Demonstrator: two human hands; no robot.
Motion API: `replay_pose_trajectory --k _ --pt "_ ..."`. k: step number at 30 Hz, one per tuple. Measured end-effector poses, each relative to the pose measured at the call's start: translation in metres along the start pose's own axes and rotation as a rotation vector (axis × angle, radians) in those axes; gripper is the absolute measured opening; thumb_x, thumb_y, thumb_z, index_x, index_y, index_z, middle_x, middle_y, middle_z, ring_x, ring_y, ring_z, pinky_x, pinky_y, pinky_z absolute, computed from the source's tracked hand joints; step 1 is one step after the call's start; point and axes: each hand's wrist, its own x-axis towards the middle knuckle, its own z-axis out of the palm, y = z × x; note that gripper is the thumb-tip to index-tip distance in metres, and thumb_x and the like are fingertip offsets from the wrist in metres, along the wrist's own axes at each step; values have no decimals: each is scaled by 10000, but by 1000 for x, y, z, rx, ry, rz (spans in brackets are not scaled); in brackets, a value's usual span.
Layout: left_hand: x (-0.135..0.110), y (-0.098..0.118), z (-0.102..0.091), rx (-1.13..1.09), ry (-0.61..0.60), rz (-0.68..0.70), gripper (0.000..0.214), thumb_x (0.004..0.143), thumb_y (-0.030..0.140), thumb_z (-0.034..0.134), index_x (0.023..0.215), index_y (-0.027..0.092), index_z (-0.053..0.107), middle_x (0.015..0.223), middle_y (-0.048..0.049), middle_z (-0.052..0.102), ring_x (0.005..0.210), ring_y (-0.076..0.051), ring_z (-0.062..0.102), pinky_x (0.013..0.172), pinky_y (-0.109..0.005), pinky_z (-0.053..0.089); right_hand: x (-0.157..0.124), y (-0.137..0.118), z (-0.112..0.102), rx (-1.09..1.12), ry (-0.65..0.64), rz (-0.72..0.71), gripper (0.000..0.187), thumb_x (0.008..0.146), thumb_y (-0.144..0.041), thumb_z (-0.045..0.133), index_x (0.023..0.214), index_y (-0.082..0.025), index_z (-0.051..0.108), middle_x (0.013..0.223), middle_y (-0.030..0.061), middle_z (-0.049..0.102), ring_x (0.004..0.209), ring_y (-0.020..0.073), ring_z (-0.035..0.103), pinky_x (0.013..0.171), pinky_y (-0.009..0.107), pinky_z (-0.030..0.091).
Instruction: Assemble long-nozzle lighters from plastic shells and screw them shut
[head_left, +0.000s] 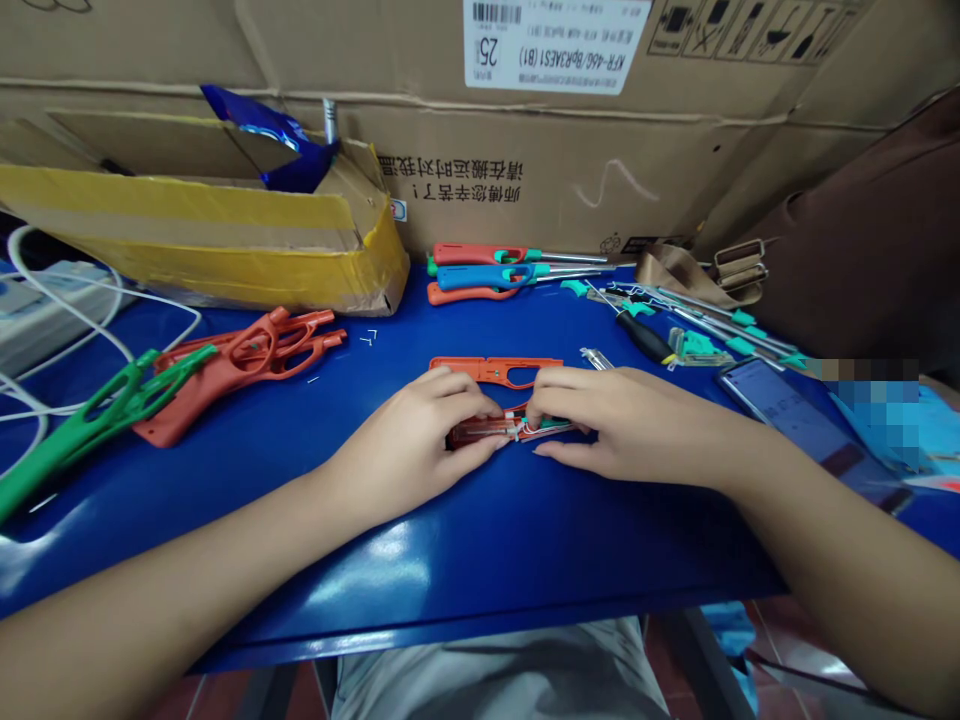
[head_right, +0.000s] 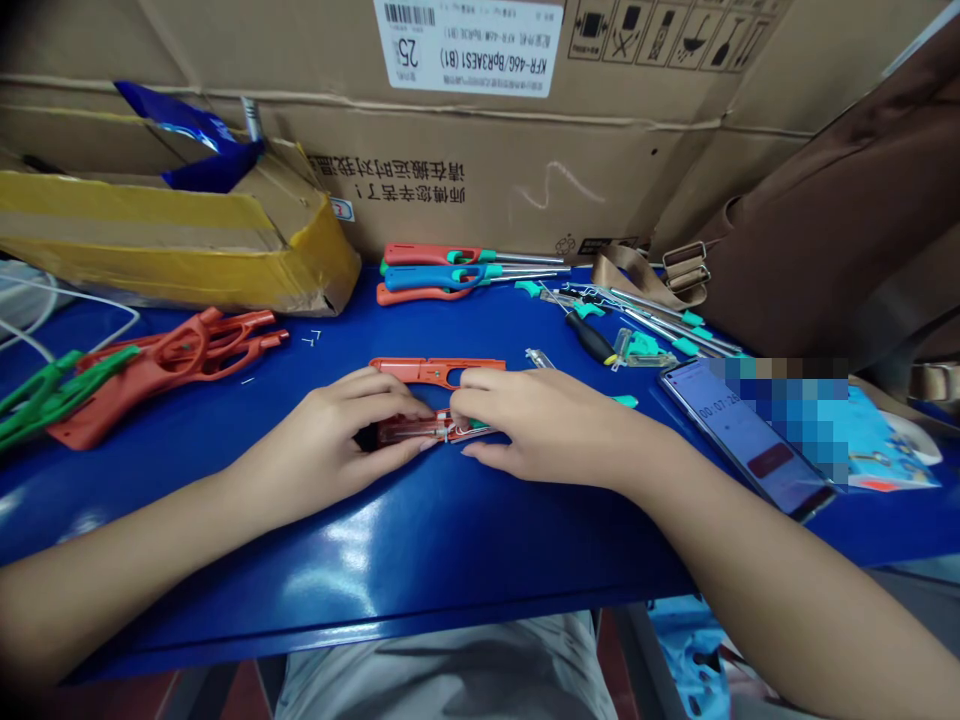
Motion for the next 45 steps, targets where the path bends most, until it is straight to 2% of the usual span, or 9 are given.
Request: replay_pose_trajectory --k 6,12,19,27,45 --pt "1 2 -4 -17 -4 55 166 957 225 646 1023 168 787 906 -63 736 877 -199 643 847 -355 514 1 -1 1 0 9 -21 44 979 -242 619 990 -213 650 1038 22 631 807 157 598 663 289 390" --pt "1 0 -3 -50 0 6 144 943 244 690 1014 199 807 924 -53 756 868 -186 674 845 -344 522 2 0 5 61 41 -17 56 988 -204 582 969 -201 634 1007 27 650 836 164 601 718 298 407" --pt "1 1 -5 -52 11 10 161 957 253 675 1044 196 797 953 -61 761 905 -193 681 871 -342 535 6 0 6 208 95 63 59 947 -172 603 909 -196 642 941 18 666 709 132 542 677 277 389" --pt "1 1 -4 -140 42 -37 166 958 241 659 1032 172 790 956 -59 766 836 -162 707 801 -284 555 8 1 5 283 101 143 70 897 -149 633 861 -197 669 746 -19 645 679 131 538 668 278 347" --pt "2 5 -6 -184 71 -58 170 951 267 677 1038 186 800 971 -47 784 845 -155 720 781 -259 557 7 2 6 278 120 136 83 890 -133 629 864 -193 680 765 -23 649 679 121 533 692 284 344"
